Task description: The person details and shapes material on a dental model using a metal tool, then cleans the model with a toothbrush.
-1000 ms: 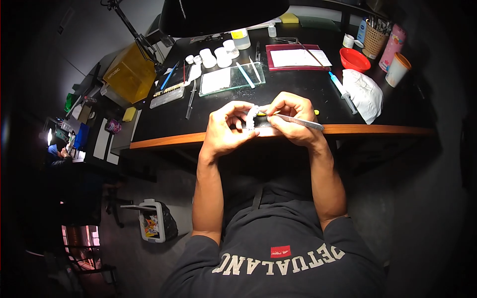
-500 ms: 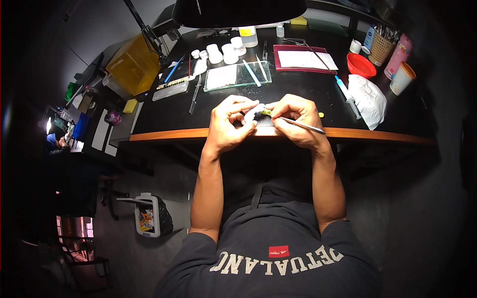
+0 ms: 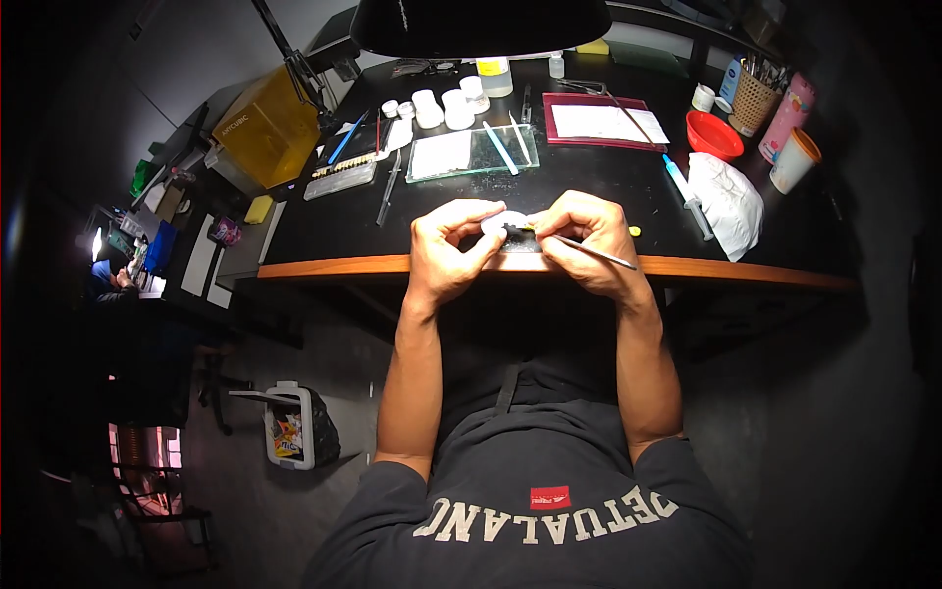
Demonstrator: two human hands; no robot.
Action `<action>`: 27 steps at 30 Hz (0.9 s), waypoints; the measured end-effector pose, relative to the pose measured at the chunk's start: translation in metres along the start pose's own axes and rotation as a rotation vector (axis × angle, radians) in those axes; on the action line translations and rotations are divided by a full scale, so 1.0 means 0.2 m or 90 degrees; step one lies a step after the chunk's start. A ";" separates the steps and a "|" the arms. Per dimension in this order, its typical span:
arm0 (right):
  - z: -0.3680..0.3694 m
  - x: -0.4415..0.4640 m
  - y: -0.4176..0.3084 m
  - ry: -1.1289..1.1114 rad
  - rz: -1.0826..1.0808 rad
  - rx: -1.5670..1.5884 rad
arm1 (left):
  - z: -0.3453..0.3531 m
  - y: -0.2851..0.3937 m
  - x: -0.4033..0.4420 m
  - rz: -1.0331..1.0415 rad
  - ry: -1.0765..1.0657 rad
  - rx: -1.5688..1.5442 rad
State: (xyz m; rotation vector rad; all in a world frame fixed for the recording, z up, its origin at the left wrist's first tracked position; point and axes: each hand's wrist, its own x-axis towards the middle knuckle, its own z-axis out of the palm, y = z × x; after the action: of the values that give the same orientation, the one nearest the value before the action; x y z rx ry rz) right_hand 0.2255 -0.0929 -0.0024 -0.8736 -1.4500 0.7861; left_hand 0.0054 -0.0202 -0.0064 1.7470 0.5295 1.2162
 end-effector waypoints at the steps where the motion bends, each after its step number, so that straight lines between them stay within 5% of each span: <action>1: 0.00 0.00 0.00 0.000 -0.007 -0.003 | 0.00 0.00 0.00 -0.003 0.001 -0.002; 27: -0.01 -0.01 0.02 -0.013 -0.028 -0.001 | -0.01 0.01 -0.01 -0.036 0.006 0.011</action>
State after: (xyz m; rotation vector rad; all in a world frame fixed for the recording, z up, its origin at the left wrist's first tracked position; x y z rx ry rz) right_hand 0.2273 -0.0927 -0.0062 -0.8349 -1.4834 0.7635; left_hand 0.0024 -0.0206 -0.0057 1.7293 0.5923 1.1848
